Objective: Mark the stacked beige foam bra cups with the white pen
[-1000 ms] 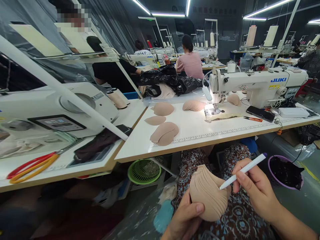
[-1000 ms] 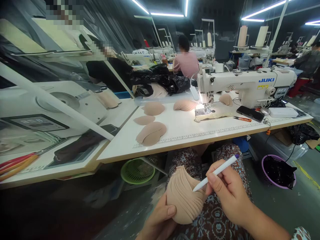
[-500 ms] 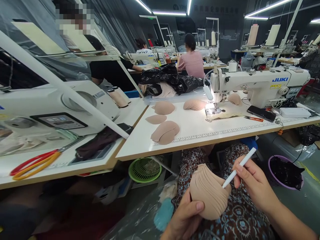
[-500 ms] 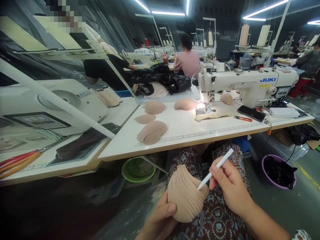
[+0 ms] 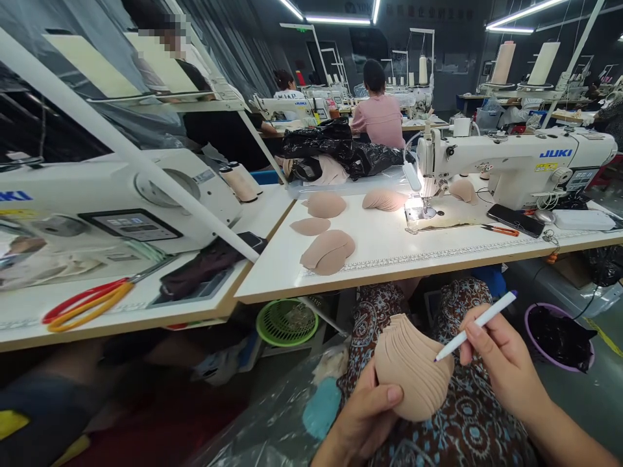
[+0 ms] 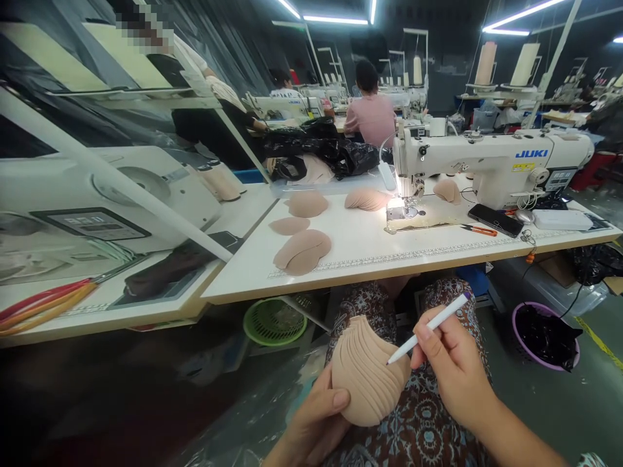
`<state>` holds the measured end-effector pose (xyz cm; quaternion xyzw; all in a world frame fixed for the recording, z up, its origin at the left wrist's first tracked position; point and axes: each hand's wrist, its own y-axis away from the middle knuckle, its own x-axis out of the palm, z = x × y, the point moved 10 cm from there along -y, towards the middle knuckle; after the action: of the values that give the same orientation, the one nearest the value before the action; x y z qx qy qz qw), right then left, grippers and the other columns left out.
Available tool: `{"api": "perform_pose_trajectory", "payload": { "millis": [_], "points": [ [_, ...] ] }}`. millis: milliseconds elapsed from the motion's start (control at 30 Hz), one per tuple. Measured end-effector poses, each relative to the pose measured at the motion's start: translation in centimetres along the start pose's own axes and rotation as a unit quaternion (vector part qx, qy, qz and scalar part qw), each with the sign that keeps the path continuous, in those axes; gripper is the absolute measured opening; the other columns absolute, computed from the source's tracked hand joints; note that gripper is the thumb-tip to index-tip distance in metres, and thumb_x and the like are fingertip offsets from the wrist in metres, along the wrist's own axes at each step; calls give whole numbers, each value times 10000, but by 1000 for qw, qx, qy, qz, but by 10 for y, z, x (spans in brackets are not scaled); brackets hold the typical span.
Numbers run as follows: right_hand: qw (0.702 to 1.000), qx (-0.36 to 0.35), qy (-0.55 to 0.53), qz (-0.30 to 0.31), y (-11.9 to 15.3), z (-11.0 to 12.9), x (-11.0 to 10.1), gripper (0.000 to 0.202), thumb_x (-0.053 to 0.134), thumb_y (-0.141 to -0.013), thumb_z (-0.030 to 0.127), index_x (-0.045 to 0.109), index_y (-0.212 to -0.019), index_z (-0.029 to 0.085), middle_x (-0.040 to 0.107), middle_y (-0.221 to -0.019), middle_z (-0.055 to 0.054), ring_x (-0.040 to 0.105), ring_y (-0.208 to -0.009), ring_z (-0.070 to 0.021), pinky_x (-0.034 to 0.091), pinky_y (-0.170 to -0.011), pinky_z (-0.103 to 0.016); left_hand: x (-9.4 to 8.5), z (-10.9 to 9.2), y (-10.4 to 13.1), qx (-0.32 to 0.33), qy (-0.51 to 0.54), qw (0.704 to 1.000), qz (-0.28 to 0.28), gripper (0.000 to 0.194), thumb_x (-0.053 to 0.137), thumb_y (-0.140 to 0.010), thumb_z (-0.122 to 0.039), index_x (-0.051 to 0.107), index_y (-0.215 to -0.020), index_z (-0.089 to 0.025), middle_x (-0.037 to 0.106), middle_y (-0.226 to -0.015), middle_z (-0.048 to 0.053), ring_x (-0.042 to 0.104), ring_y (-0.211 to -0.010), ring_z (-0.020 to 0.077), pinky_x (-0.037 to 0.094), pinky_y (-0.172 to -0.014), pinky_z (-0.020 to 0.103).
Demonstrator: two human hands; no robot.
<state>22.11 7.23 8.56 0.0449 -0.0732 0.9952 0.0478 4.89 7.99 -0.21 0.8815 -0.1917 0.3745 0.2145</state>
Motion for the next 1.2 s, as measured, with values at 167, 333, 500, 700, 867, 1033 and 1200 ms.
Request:
{"api": "perform_pose_trajectory", "payload": {
  "millis": [167, 333, 500, 700, 867, 1033, 1200],
  "points": [
    [999, 1, 0, 33, 4, -1, 9, 268, 561, -1072, 468, 622, -970, 228, 643, -693, 23, 558, -680, -132, 437, -664, -258, 0, 2, -1, -4, -9, 1000, 11, 773, 950, -618, -323, 688, -1314, -112, 759, -1173, 177, 696, -1167, 396, 554, -1052, 470],
    [1000, 3, -29, 10, 2, -4, 1, 258, 547, -1079, 457, 616, -974, 233, 628, -673, 28, 556, -670, -136, 446, -664, -259, 5, 3, -4, -11, -16, 998, 55, 875, 939, -663, -329, 601, -1450, -149, 754, -1201, 174, 688, -1190, 401, 549, -1058, 485],
    [999, -19, 27, 12, 4, 4, 6, 274, 570, -1065, 469, 628, -961, 221, 640, -678, 10, 572, -658, -141, 462, -639, -267, 5, 2, -3, -9, -8, 998, 59, 915, 935, -678, -315, 562, -1498, -150, 751, -1219, 176, 675, -1219, 408, 524, -1093, 491],
    [1000, -13, -9, 16, 5, 3, 6, 258, 558, -1074, 456, 625, -969, 231, 634, -665, 25, 581, -655, -130, 474, -640, -245, 8, 1, -4, 1, -4, 997, 74, 857, 921, -697, -302, 584, -1470, -145, 742, -1246, 177, 673, -1225, 405, 524, -1094, 483],
    [999, -20, 22, 18, 6, 5, 9, 259, 564, -1071, 457, 629, -961, 232, 651, -685, 20, 581, -664, -126, 476, -646, -240, 8, 2, -3, -2, -11, 997, 70, 871, 924, -694, -313, 577, -1475, -150, 739, -1252, 176, 665, -1233, 406, 525, -1090, 484],
    [1000, 0, -10, 27, 6, 1, 12, 275, 571, -1063, 474, 626, -964, 224, 646, -666, 13, 594, -659, -143, 484, -643, -264, 11, 3, -6, 5, -2, 997, 76, 847, 911, -692, -308, 589, -1457, -133, 746, -1219, 185, 671, -1219, 414, 515, -1096, 507],
    [1000, -18, 12, 17, 4, 4, 10, 264, 561, -1070, 454, 628, -963, 222, 649, -679, 8, 586, -663, -143, 485, -646, -265, 22, -1, -6, 12, 1, 995, 96, 677, 909, -699, -316, 693, -1315, -137, 751, -1200, 172, 674, -1213, 403, 505, -1104, 518]
  ]
}}
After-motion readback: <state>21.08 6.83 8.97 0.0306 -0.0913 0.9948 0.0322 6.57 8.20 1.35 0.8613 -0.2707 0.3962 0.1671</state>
